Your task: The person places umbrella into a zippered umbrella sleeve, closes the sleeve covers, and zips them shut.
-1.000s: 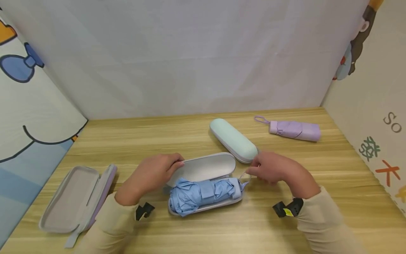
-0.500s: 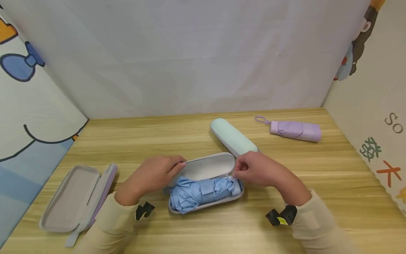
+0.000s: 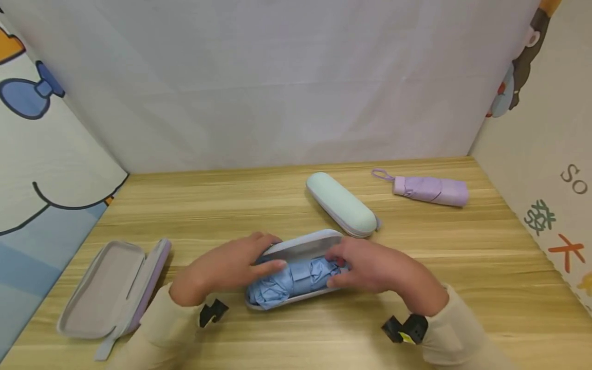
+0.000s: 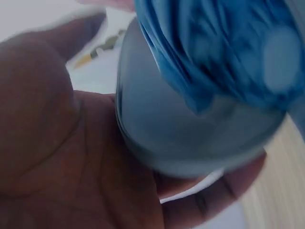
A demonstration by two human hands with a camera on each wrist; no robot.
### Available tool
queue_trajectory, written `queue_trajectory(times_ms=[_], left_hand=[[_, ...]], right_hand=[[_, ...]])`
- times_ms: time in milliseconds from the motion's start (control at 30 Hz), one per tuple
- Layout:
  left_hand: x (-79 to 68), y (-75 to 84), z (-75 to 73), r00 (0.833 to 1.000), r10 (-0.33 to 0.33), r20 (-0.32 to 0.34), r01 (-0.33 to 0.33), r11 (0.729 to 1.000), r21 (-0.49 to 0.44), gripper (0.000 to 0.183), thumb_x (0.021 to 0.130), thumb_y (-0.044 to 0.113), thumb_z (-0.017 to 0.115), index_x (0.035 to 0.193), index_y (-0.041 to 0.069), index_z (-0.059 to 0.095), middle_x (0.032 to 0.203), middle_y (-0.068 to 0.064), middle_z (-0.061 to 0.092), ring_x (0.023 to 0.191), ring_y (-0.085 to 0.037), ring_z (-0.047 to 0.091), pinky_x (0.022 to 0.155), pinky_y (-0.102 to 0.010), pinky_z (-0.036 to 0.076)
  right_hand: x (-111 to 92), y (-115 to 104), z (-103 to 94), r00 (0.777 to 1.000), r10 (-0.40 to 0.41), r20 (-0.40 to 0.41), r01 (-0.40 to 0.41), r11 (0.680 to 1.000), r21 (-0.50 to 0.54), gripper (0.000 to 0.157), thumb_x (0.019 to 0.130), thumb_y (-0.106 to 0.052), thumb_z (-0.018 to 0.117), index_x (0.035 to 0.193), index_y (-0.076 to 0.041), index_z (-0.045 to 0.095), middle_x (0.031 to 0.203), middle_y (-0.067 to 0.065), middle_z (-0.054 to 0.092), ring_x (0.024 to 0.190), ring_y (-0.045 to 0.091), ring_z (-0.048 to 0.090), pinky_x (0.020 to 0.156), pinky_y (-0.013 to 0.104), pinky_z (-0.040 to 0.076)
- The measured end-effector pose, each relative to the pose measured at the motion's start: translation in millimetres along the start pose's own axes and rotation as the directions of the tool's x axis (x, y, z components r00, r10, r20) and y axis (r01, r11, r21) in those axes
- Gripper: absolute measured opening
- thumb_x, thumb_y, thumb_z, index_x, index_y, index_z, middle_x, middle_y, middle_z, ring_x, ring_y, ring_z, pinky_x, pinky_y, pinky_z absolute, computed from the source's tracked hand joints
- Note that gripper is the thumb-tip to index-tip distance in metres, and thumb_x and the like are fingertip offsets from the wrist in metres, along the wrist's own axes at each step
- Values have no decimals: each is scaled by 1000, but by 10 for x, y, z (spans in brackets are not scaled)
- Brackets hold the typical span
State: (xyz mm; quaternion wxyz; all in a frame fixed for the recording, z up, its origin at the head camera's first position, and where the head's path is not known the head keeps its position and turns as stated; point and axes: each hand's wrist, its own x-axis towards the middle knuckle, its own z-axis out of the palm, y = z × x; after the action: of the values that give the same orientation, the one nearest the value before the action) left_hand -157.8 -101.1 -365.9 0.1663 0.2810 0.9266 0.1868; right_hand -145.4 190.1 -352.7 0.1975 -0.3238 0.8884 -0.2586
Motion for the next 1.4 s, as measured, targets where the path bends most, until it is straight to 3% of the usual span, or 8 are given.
queue_trajectory(times_ms=[133,300,533,833,967,1133,1267,1400], left_hand=[[-44,157,61,999,-23,38,21,997,73,98,84,74,69,157,14,40,136,-10,57,109,-23,61,90,-44,52],[-78,354,209,999,-19,26,12,969,247,123,71,79,77,162,12,28,144,-13,51,124,-30,56,96,-48,50],[-69,496,387,998,5,-56,17,924,382,109,79,58,85,158,6,30,136,-15,55,115,-31,61,88,-46,54],[-53,486,352,1000,-11,-7,13,930,367,98,87,49,81,160,9,30,140,-13,54,117,-28,60,89,-45,53],[-35,478,331,1000,8,12,-12,926,377,96,87,48,81,160,10,30,140,-12,54,117,-27,60,88,-43,53],[-20,433,316,998,63,19,-66,912,404,92,89,46,80,159,12,32,138,-11,56,112,-25,61,86,-41,53],[-8,390,305,993,116,11,-110,903,415,90,88,42,81,159,12,35,137,-10,57,112,-25,62,86,-42,54],[15,356,298,990,142,5,-132,903,409,86,88,39,82,156,11,38,135,-9,58,114,-24,61,88,-43,53]], right_hand=[[-19,-51,11,998,36,45,-35,999,-28,55,93,-35,78,134,-1,62,102,-1,56,87,13,55,75,31,47],[-28,-94,38,991,99,91,-96,995,-36,63,92,-37,79,141,-5,56,82,-4,54,71,10,50,64,29,43],[-27,-109,76,973,176,149,-170,984,-49,77,91,-39,79,151,-3,47,72,-6,56,62,8,51,58,29,43],[-130,-126,-37,985,34,167,-36,999,3,68,95,-41,75,145,-2,53,77,-16,59,66,1,52,63,26,45],[-174,-126,-117,995,-17,100,17,1000,1,52,98,-42,71,135,-7,65,77,-17,57,66,2,51,62,25,45],[-134,-122,-128,992,-95,-86,93,995,-23,24,98,-37,73,111,-17,71,80,-15,57,65,4,50,60,26,45],[-24,-100,-44,976,-97,-196,81,993,-89,36,91,-41,80,114,-16,67,100,-7,60,84,12,55,72,32,49],[61,-40,62,981,-64,-183,44,993,-112,68,82,-46,87,135,-11,60,126,7,57,110,24,55,91,46,49]])
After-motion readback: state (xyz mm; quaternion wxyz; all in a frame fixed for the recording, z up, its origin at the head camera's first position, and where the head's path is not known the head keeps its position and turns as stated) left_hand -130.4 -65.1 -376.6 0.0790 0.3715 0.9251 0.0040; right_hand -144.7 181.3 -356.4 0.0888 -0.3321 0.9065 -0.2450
